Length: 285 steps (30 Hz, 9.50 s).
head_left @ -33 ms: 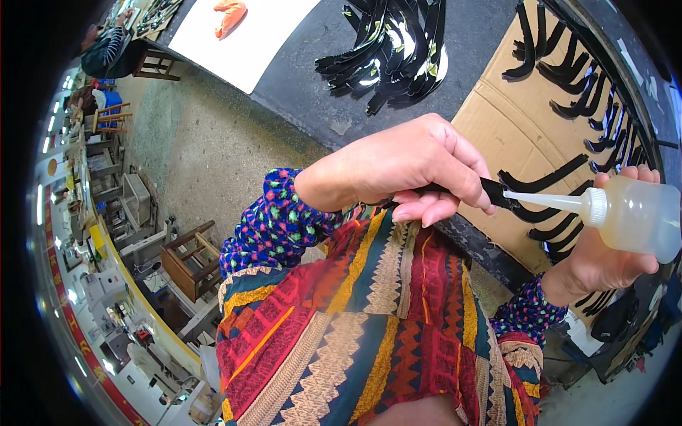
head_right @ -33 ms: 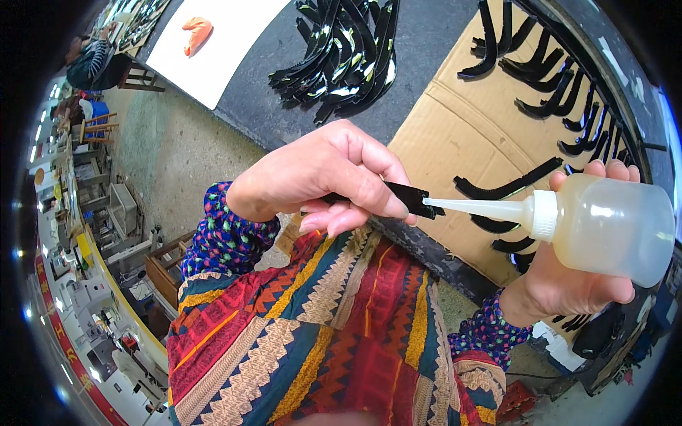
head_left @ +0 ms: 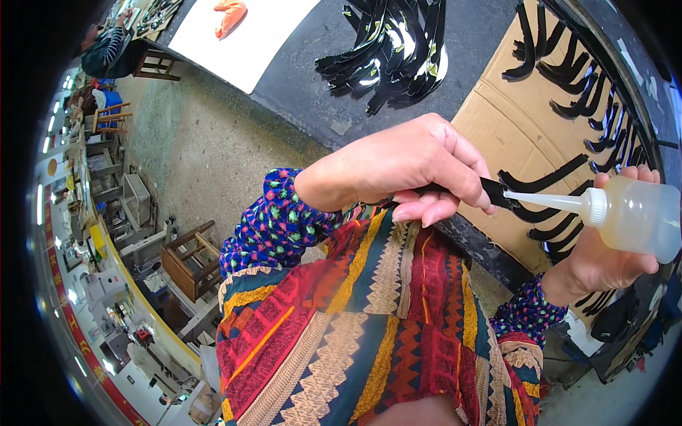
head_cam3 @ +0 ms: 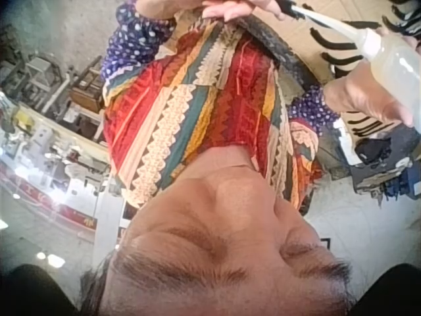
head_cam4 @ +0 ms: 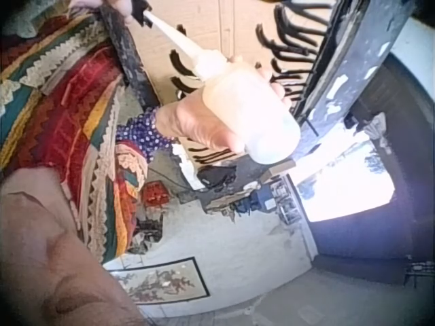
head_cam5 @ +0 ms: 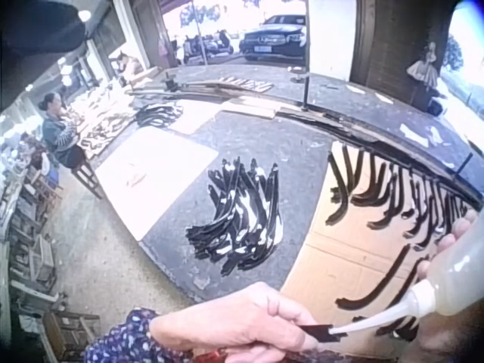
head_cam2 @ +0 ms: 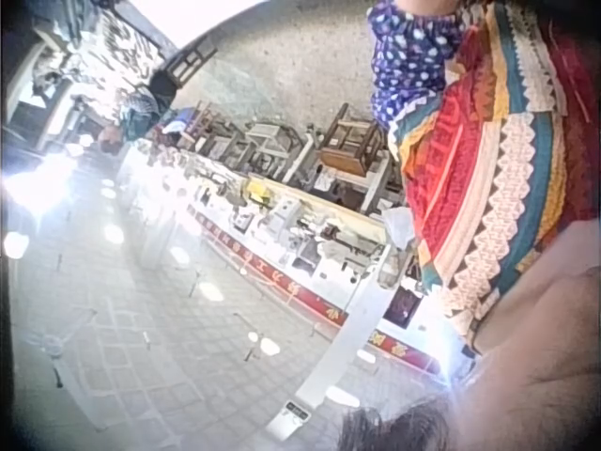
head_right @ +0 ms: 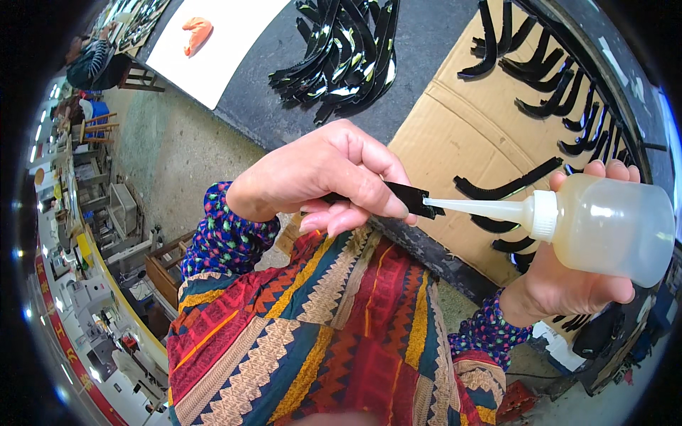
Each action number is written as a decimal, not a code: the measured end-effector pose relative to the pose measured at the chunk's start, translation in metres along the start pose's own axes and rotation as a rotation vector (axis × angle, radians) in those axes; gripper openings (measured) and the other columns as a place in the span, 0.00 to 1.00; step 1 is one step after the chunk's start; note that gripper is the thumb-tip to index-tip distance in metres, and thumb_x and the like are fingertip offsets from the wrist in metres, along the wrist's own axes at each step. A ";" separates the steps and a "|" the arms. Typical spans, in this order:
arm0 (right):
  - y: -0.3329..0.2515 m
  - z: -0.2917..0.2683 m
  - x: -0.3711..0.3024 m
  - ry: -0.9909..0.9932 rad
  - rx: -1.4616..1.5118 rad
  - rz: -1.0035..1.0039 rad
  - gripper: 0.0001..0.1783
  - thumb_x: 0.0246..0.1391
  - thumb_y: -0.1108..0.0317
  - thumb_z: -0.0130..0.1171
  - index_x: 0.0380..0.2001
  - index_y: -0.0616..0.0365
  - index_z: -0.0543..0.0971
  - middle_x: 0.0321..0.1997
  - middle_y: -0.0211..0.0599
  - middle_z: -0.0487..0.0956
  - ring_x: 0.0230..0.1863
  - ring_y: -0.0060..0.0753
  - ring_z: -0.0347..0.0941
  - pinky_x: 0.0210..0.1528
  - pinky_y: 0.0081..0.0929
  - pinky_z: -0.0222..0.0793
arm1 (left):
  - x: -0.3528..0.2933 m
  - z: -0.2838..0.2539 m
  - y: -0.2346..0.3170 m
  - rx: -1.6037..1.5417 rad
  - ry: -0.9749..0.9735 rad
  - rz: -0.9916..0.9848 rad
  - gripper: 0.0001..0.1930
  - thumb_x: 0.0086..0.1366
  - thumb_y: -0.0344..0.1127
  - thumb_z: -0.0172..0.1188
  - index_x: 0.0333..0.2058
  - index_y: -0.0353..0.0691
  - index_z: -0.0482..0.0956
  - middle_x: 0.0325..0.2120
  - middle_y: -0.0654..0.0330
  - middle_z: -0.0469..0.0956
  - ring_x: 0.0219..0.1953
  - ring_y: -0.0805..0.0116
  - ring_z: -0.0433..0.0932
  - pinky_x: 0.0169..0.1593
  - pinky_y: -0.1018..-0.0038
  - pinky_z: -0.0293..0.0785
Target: Apply glue to small black shoe components from a squeeze bottle and place them onto a cardboard sheet for organization.
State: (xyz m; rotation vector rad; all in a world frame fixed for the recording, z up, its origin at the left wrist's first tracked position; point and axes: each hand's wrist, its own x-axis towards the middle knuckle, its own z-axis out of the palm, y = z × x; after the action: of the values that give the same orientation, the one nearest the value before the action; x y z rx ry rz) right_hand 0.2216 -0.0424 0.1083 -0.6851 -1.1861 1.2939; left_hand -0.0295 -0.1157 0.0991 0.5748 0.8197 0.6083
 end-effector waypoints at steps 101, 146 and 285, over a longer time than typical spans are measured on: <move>-0.011 -0.125 -0.082 0.322 0.591 -0.057 0.38 0.42 0.58 0.62 0.54 0.58 0.57 0.55 0.40 0.59 0.57 0.37 0.55 0.56 0.44 0.53 | 0.234 0.040 -0.025 0.853 0.569 0.923 0.11 0.50 0.29 0.58 0.30 0.31 0.68 0.27 0.47 0.70 0.32 0.51 0.69 0.37 0.64 0.66; -0.009 0.074 0.028 -0.020 0.301 0.016 0.47 0.35 0.47 0.64 0.55 0.58 0.55 0.56 0.42 0.59 0.56 0.43 0.57 0.53 0.46 0.59 | -0.039 -0.075 0.046 0.208 0.258 0.422 0.08 0.53 0.35 0.60 0.23 0.36 0.76 0.12 0.69 0.67 0.11 0.87 0.58 0.14 0.87 0.46; -0.010 0.075 0.006 -0.079 -0.112 -0.071 0.57 0.30 0.37 0.62 0.56 0.63 0.51 0.57 0.45 0.58 0.57 0.46 0.57 0.53 0.49 0.59 | -0.040 -0.054 0.001 0.104 0.141 0.274 0.11 0.49 0.32 0.61 0.32 0.34 0.79 0.13 0.75 0.63 0.12 0.88 0.50 0.15 0.86 0.41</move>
State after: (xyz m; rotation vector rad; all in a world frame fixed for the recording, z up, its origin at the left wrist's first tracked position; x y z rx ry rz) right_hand 0.1548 -0.0552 0.1423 -0.6713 -1.3441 1.2112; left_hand -0.0945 -0.1304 0.0892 0.7533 0.9162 0.8677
